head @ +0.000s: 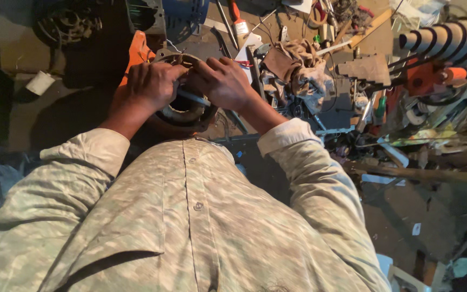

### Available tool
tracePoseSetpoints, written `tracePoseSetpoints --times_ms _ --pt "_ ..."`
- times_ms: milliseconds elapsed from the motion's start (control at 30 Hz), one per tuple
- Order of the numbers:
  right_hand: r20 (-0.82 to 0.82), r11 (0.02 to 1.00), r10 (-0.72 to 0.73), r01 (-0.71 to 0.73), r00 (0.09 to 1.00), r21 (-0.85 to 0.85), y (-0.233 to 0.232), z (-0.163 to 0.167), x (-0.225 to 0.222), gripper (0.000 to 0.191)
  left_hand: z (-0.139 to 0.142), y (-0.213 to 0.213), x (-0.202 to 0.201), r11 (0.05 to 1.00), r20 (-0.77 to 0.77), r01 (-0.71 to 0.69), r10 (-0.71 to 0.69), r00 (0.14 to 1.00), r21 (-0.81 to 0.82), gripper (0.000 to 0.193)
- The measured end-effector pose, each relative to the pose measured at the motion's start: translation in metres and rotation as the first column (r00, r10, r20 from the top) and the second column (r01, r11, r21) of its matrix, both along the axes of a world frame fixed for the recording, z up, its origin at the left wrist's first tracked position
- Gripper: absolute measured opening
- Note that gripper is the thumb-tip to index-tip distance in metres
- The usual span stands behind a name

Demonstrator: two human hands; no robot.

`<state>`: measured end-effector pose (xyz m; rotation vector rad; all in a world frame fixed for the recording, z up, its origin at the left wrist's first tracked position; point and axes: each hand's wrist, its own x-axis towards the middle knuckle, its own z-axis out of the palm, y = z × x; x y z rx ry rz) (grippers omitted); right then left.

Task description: The person uses pliers to strip insulation from several colored wires and then twists the exposed ends together inside a motor housing. The person repeatedly cuts, strips, and twists the wires to prepare them for connection.

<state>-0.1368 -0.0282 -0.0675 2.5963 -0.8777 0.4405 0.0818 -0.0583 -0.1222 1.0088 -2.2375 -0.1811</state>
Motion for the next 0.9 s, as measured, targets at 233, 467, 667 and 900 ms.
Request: tracePoseSetpoints --times_ms 233,467,667,900 --pt "0.141 0.975 -0.071 0.039 0.987 0.218 -0.004 -0.027 0.0 0.02 -0.004 -0.002 0.002 0.988 0.037 0.042 -0.047 0.998 0.147 0.027" --pt "0.167 0.442 -0.744 0.288 0.647 0.849 -0.024 -0.056 0.028 0.029 -0.003 -0.002 0.01 0.968 0.094 0.11 -0.134 0.987 0.223 0.023" --pt "0.597 0.821 -0.556 0.269 0.579 0.503 0.019 -0.052 0.012 0.035 0.012 0.007 0.003 0.979 0.157 0.029 -0.062 0.986 0.204 0.013" --pt "0.374 0.567 -0.816 0.482 0.442 0.668 0.086 -0.103 -0.103 0.035 0.013 0.01 0.003 0.98 0.245 -0.04 -0.009 0.969 0.195 0.007"
